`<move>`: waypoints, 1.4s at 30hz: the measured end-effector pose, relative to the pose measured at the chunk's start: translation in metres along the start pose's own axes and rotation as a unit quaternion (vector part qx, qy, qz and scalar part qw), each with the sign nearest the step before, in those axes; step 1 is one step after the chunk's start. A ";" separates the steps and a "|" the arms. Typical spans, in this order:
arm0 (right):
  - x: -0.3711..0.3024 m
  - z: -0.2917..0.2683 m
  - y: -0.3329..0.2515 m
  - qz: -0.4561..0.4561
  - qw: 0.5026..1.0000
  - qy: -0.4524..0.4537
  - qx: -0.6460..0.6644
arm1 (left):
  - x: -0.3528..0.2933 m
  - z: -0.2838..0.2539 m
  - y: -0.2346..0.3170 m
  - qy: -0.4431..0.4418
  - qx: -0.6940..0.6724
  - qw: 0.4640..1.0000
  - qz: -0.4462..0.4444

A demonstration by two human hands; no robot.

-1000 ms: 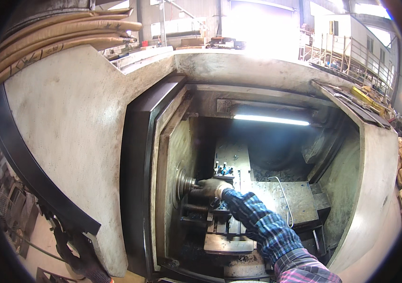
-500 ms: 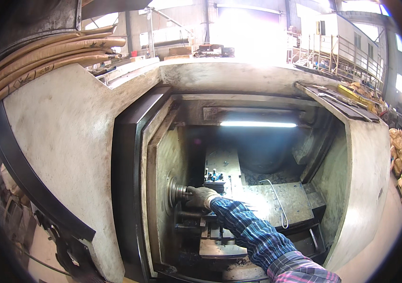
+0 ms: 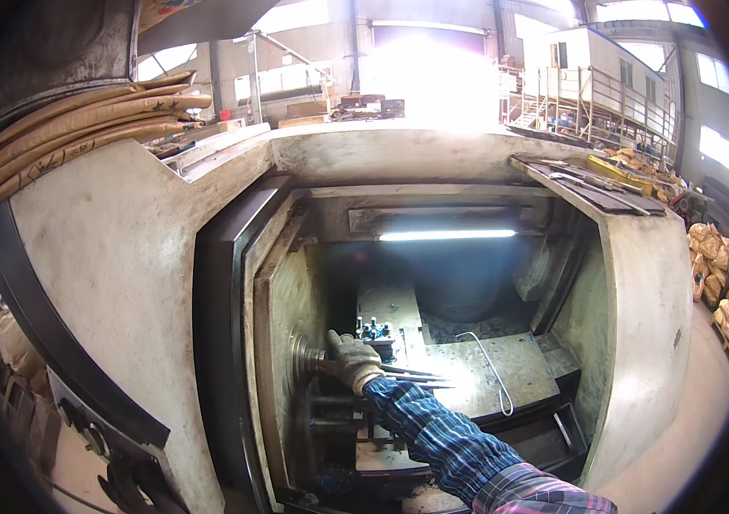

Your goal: The person operates a metal turning machine, repeatedly loading metal rods into the chuck, closing the door, and removing finished rods. The person uses a long metal tool to assist with loading and unloading the rods.

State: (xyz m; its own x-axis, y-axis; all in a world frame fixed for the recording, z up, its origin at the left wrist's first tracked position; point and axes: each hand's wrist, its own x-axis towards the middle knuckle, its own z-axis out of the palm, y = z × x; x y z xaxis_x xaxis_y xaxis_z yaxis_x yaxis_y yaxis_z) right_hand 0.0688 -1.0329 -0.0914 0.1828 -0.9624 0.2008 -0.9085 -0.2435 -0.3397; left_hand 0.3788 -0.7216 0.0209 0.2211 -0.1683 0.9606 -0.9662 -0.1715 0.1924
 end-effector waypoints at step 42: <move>-0.632 0.006 0.042 0.538 0.811 0.121 0.194 | -0.098 -0.036 0.290 -0.192 -0.631 0.715 0.232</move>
State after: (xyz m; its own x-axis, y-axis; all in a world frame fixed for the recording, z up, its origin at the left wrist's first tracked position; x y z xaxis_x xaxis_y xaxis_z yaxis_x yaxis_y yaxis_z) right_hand -0.0825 -0.4355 -0.2378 -0.7597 -0.6022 -0.2455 -0.2974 0.6574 -0.6924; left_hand 0.0720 -0.7197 -0.0097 -0.3772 -0.2186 0.9000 -0.2431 0.9610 0.1315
